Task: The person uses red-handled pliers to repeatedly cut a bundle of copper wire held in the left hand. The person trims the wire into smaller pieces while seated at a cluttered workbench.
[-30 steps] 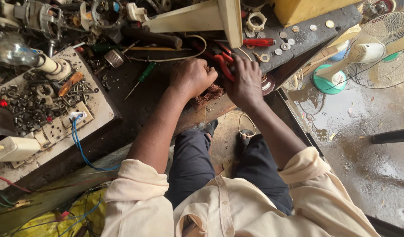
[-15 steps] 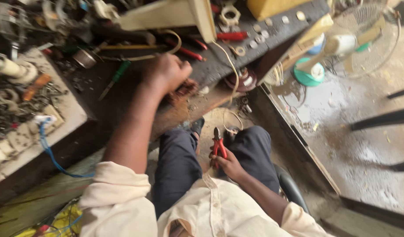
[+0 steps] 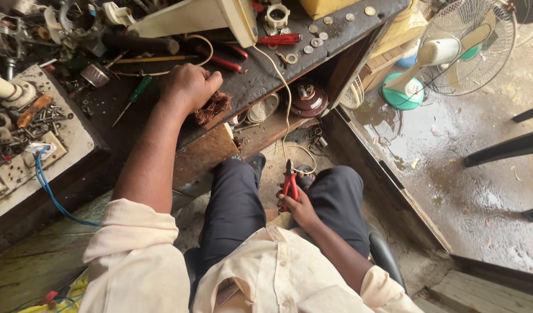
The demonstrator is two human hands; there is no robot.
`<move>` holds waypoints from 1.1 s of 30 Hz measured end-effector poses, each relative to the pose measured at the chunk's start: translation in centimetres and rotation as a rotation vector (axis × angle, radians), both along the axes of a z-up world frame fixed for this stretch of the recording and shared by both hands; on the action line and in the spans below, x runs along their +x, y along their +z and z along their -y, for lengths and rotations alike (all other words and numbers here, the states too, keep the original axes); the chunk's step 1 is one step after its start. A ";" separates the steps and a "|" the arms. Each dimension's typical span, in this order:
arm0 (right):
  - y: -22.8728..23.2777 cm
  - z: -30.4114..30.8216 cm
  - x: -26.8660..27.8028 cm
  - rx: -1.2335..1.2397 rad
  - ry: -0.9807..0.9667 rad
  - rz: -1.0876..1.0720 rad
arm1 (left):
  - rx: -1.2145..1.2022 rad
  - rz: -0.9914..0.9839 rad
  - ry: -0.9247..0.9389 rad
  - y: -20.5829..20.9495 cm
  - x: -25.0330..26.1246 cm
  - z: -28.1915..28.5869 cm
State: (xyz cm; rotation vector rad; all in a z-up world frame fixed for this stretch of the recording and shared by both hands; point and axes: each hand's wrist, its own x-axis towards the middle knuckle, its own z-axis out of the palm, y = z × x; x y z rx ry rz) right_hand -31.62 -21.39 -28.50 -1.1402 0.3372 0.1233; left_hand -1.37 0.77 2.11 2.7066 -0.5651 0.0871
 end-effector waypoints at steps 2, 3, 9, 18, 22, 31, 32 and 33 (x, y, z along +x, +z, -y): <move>-0.7 1.0 -0.5 -0.038 -0.034 -0.005 | -0.023 0.007 -0.013 -0.1 0.0 0.0; -1.0 1.4 -1.0 -0.033 -0.054 -0.028 | -0.034 0.006 -0.017 -0.1 0.0 -0.1; -3.0 3.6 -2.8 -0.017 -0.153 -0.204 | -0.052 -0.041 -0.043 -0.7 0.8 -0.4; -2.6 3.1 -2.4 -0.068 -0.045 -0.221 | -0.218 0.085 -0.166 -2.3 1.4 -0.6; -0.6 2.5 -2.6 -0.098 0.029 -0.208 | -0.293 0.174 -0.208 -2.6 1.4 -0.4; 1.9 2.0 -2.3 -0.091 0.022 -0.233 | -0.271 0.437 -0.404 -4.8 2.5 -1.1; 1.9 1.9 -2.2 -0.086 0.022 -0.235 | -0.269 0.451 -0.400 -4.8 2.6 -1.1; 1.9 1.8 -2.1 -0.080 0.023 -0.236 | -0.267 0.453 -0.388 -4.8 2.6 -1.0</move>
